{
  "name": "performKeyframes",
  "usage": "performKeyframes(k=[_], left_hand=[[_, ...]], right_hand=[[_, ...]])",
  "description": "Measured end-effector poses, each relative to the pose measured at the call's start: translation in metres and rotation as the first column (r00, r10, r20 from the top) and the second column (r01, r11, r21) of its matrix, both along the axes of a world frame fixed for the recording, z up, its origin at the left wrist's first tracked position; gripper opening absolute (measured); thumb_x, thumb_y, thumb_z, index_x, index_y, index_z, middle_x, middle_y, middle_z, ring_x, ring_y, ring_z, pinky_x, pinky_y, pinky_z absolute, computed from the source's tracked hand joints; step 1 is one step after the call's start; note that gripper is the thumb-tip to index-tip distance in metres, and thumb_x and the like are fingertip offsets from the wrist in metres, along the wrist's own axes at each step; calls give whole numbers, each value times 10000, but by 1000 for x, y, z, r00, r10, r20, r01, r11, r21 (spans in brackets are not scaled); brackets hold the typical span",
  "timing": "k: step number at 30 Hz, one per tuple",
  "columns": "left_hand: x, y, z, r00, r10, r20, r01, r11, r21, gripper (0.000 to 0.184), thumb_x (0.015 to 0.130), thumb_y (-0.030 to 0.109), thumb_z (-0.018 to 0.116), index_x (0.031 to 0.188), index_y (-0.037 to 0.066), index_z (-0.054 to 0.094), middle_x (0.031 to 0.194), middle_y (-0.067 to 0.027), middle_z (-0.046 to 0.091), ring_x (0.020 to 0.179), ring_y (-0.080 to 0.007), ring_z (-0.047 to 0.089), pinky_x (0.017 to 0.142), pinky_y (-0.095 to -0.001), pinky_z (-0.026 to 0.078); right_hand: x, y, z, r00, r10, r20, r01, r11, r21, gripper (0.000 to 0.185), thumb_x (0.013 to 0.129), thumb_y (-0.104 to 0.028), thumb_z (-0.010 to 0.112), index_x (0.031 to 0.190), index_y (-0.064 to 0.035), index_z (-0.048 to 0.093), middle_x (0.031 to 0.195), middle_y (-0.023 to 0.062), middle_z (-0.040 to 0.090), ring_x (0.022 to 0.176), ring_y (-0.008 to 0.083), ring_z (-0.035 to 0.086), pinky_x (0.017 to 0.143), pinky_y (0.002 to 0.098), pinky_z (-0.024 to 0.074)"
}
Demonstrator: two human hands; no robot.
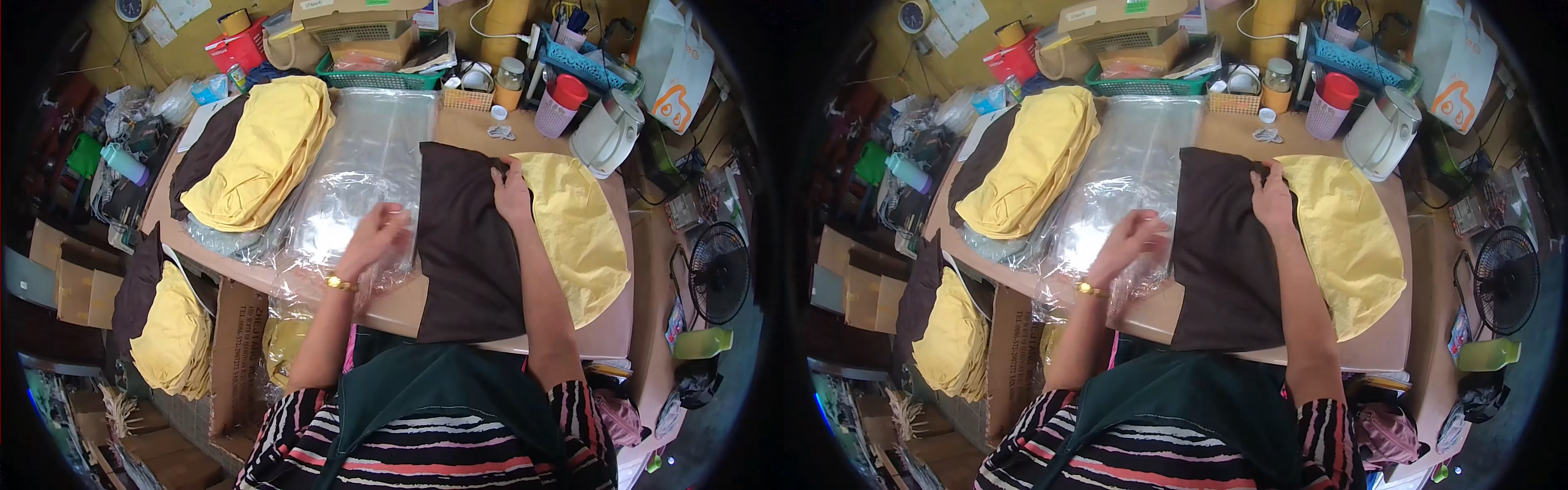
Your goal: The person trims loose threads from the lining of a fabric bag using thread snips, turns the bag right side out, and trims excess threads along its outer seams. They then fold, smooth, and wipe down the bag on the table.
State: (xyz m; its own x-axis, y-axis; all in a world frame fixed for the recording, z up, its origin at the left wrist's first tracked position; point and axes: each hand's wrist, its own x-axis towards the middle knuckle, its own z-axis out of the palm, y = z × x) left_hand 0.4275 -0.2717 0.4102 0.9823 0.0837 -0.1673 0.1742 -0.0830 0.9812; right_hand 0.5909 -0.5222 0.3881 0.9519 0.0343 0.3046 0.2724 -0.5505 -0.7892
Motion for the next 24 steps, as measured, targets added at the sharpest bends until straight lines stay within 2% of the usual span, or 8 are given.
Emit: performKeyframes(k=[6, 8, 10, 11, 14, 17, 22, 24], left_hand=[[2, -79, -35, 982, 108, 158, -73, 975, -209, 841, 887, 257, 721, 1449, -103, 209, 1252, -158, 520, 1141, -200, 525, 985, -321, 429], [-10, -81, -37, 951, 86, 296, -81, 996, -28, 805, 886, 266, 717, 1448, -76, 253, 1176, -178, 569, 1056, -219, 576, 917, -339, 467], [-28, -77, -1, 987, -153, 39, 128, 920, 371, 634, 881, 299, 710, 1336, -59, 452, 993, -181, 636, 926, -230, 631, 822, -349, 491], [-31, -75, -17, 962, -259, 84, 227, 932, 281, 401, 904, 342, 665, 1071, -22, 640, 743, -149, 634, 735, -208, 642, 702, -341, 493], [-54, -68, 18, 907, -339, -249, 414, 827, 379, 366, 934, 356, 617, 851, 3, 669, 629, -92, 611, 633, -164, 610, 643, -314, 478], [-71, -43, 35, 828, -495, -263, 560, 743, 366, 439, 964, 373, 556, 729, 12, 638, 616, -118, 601, 592, -185, 580, 610, -325, 467], [-77, -8, 47, 862, -502, -73, 488, 782, 388, 457, 989, 384, 519, 747, 20, 653, 665, -97, 616, 612, -173, 564, 638, -304, 457], [-63, 3, 45, 977, -210, 40, 206, 975, 86, 471, 1006, 429, 469, 886, 16, 662, 851, -114, 673, 800, -194, 622, 786, -329, 482]], right_hand=[[-96, 25, 37, 969, 240, 59, -214, 934, -287, 263, 869, -244, 683, 1010, -70, 545, 874, 163, 671, 822, 376, 658, 694, 450, 507], [-85, 18, 8, 976, 211, 59, -172, 905, -389, 256, 851, -225, 691, 991, -72, 541, 859, 163, 671, 820, 365, 662, 694, 449, 510], [-67, 10, -10, 980, 188, 68, -132, 864, -486, 252, 833, -206, 700, 971, -74, 536, 844, 162, 670, 818, 355, 665, 695, 448, 514], [-56, 8, -14, 984, 166, 59, -113, 853, -509, 240, 827, -186, 694, 960, -71, 530, 839, 159, 670, 817, 350, 667, 698, 451, 515], [-43, 9, -15, 993, 108, 41, -73, 862, -502, 200, 828, -141, 669, 950, -70, 528, 846, 156, 676, 817, 349, 667, 713, 460, 514], [-44, 8, -11, 998, 58, 22, -40, 880, -472, 184, 847, -149, 654, 956, -64, 531, 840, 169, 673, 815, 365, 662, 721, 465, 509], [-45, 5, -14, 998, 45, 37, -29, 938, -346, 165, 893, -156, 613, 982, -49, 524, 827, 205, 657, 821, 406, 641, 716, 483, 491], [-45, 3, -18, 996, 47, 70, -25, 958, -287, 157, 905, -158, 607, 970, -46, 518, 814, 211, 645, 807, 413, 635, 699, 480, 486]])
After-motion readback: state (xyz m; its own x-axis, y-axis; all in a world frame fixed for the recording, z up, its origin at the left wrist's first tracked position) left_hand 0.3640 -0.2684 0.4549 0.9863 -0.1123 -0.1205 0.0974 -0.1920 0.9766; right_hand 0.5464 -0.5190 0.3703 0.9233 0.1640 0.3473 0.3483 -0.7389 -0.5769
